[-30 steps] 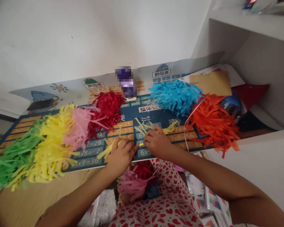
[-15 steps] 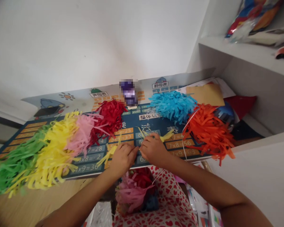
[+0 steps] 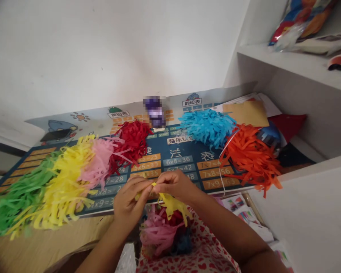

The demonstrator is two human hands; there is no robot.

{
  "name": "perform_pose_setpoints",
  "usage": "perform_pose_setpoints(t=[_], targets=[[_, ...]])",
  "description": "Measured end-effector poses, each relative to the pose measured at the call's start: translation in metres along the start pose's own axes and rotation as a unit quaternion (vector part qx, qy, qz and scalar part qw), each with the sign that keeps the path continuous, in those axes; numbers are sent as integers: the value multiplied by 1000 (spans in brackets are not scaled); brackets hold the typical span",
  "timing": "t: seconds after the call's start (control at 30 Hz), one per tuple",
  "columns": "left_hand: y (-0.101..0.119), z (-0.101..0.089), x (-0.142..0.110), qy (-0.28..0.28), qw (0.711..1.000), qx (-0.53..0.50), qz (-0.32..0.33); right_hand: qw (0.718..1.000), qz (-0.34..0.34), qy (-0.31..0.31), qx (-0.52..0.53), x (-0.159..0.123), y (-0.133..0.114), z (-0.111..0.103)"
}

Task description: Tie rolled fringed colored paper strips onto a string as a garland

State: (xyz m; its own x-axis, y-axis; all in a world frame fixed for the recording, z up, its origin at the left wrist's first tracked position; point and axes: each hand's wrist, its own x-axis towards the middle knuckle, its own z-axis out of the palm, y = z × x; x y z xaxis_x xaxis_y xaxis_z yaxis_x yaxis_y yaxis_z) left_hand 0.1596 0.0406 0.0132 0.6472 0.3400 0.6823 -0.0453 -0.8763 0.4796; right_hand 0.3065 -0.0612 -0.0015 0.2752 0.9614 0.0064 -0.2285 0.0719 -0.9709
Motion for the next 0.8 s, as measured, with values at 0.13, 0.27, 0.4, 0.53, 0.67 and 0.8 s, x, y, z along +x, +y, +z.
perform_pose_setpoints(t=[0.13,0.27,0.4,0.53,0.67,0.8], targets=[[3,0,-6,9,999,-6,-38,994,-4,77,73,1,8,13],[5,3,-6,-6,994,-30,-105,986,-32,106,123,4,17,19],[6,7,-6,-1,995,-50,-90,975,-67,145,157,4,17,25],[1,10,-8,-5,994,-60,-90,949,22,140,281,3,16,27],[-5,14,-13,-16,978,-90,-187,923,110,109,353,4,19,24],[-4,20,-17,14,976,-91,-197,920,108,136,352,6,21,25]])
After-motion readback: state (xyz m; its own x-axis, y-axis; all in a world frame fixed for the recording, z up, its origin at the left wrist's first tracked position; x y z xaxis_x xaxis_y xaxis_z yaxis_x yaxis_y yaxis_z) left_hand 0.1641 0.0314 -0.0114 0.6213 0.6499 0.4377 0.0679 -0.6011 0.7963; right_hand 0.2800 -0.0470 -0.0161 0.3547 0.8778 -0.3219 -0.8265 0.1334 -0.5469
